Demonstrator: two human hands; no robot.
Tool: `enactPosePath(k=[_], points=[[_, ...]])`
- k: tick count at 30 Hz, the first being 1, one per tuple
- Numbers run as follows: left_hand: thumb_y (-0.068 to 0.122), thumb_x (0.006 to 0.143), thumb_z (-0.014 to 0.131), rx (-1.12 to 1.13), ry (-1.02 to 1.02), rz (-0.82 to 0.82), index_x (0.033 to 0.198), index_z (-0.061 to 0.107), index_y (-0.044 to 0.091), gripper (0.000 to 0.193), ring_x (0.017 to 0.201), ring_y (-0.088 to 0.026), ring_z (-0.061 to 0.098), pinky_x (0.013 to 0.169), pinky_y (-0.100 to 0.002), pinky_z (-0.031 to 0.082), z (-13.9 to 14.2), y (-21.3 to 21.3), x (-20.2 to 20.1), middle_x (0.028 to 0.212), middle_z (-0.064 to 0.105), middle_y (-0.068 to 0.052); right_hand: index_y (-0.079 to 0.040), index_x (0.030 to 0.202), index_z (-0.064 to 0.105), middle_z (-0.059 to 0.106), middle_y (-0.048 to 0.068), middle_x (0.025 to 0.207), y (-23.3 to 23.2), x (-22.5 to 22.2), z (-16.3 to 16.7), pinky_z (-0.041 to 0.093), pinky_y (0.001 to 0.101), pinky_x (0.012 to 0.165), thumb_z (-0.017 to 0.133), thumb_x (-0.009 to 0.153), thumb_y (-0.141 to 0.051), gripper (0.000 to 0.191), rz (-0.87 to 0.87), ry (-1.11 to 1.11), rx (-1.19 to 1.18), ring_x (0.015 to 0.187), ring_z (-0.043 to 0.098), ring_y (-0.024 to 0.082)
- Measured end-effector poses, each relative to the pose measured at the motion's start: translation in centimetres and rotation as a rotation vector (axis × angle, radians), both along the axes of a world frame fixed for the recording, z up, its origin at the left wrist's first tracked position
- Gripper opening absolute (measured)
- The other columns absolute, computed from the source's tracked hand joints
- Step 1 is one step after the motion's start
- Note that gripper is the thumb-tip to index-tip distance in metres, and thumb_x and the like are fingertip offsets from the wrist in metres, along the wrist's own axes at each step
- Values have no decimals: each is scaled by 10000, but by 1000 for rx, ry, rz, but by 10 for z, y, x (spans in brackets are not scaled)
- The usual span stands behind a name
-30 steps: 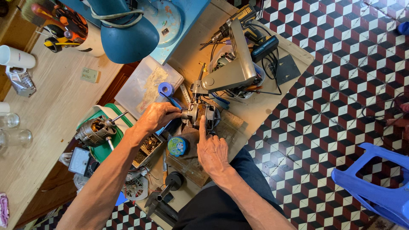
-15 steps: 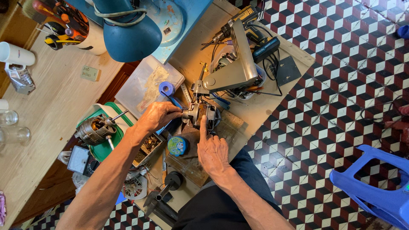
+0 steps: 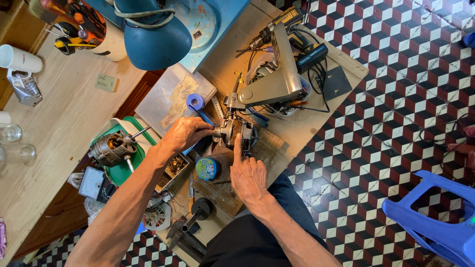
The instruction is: The person works at a cluttered repair bench on an electric motor. They hold the motor housing and use a screwdriver to loosen its parts, then pick up a cordless drill and use it to work on the motor's armature, repositioning the motor and handling its components throughout.
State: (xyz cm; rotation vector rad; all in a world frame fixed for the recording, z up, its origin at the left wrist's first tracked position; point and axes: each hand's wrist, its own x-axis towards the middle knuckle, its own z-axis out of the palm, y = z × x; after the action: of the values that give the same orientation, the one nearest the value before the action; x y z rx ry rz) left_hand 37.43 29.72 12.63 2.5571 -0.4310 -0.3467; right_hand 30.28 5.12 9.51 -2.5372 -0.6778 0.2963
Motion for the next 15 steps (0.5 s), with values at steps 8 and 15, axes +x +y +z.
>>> enactPosePath(k=[8,15], points=[[198,911,718,23,12,-40,997,782,60,175,873,-316,696,754,-414,568,7,-2,2,940,748,-121,105,1574,116,619,119,578,-1,1,2,447,425,568,683,881,-217,952,-6,6,-15,559,592,258],[223,825,784,91,1,-42,1005,770,84,228,883,-316,690,748,-434,561,9,-1,4,972,711,-96,93,1577,116,631,113,590,1,1,3,459,427,573,702,867,-221,972,-8,3,-23,568,611,260]])
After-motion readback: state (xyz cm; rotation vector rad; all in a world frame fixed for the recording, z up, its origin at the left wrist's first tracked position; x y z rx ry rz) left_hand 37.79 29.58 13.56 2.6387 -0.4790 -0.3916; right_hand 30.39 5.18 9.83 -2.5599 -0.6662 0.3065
